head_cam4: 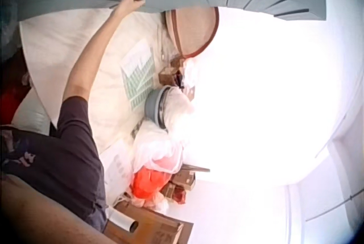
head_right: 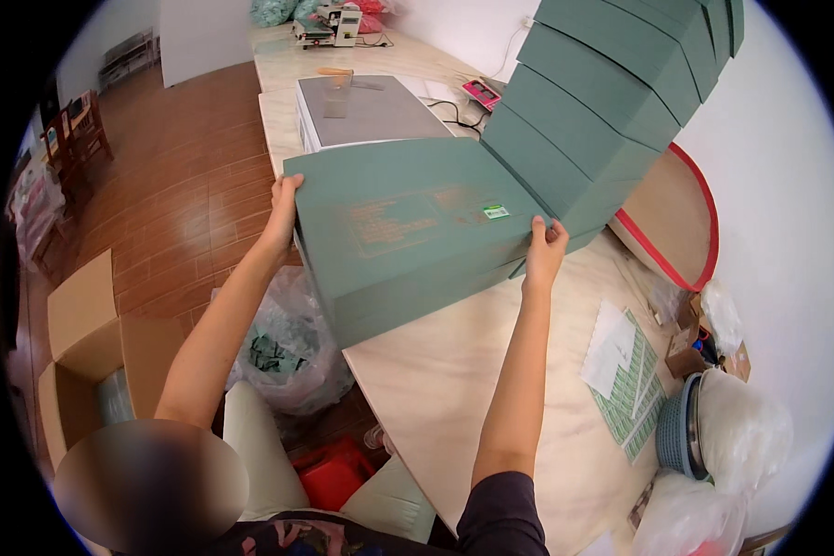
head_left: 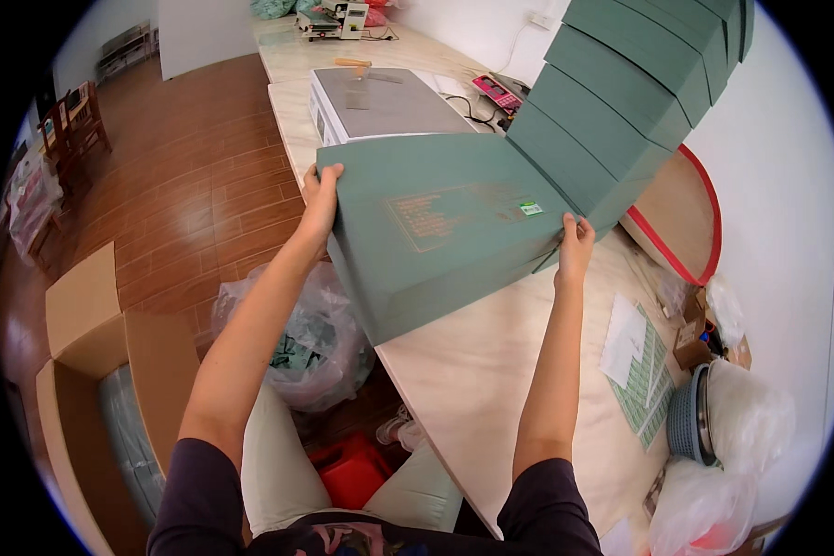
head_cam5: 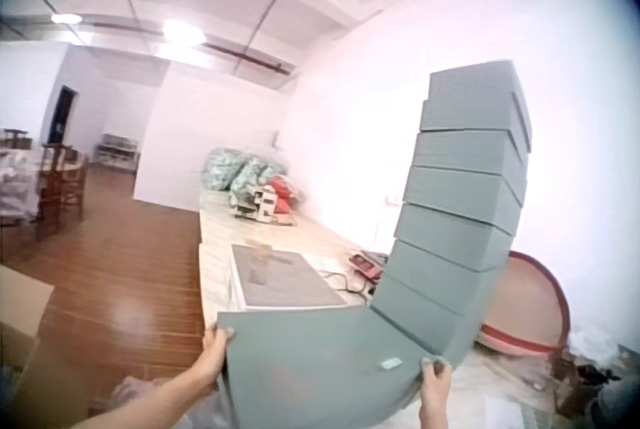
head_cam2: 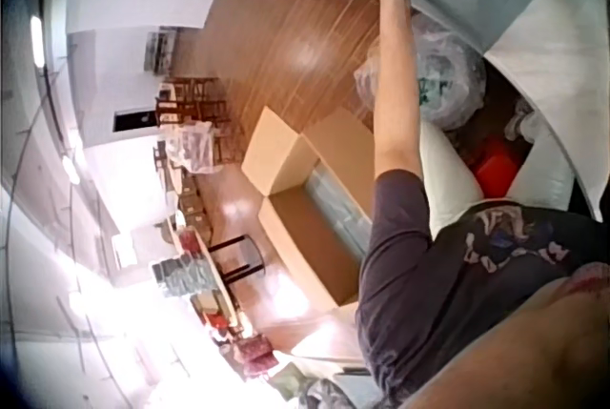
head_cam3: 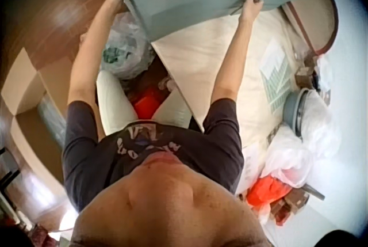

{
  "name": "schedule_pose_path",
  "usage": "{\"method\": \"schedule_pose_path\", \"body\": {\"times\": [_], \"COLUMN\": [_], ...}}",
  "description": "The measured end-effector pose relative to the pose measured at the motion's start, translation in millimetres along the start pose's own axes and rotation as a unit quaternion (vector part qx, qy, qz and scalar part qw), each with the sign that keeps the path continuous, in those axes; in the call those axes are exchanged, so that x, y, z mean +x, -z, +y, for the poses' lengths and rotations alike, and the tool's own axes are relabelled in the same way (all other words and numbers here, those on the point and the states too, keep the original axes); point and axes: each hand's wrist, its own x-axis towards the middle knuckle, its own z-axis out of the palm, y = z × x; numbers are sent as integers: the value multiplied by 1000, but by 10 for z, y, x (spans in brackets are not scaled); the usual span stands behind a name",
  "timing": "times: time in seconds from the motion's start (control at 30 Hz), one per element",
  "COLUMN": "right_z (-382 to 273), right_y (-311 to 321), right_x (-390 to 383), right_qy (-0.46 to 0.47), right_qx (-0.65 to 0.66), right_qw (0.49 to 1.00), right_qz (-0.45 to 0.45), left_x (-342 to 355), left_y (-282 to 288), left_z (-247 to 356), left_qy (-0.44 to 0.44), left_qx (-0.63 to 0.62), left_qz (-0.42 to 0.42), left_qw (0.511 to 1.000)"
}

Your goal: The person organizes small packets of tea into rows within a large green gift box, applies a label to the closed box, and kemudian uses a clear plastic bag to wrap the finished product.

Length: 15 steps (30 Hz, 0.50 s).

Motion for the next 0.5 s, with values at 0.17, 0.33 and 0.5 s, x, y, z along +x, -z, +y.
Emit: {"method": "schedule_pose_path", "body": {"times": [0.17,0.33,0.5], "right_z": [-132,-1661,-2303], "right_y": [-28,191,965], "right_x": [-202,-1683,-2328], "right_qy": [119,105,109], "right_qx": [-22,493,632], "right_qw": [987,829,646], "right_qz": [104,-244,-415], "left_x": [-87,-660,-1297], "left_y": [-63,113,955], "left_z": [55,-270,-1370], "left_qy": [-11,-7,86], "left_qx": [6,1,21], "left_qz": [0,33,72], "left_qw": [1000,999,993]}}
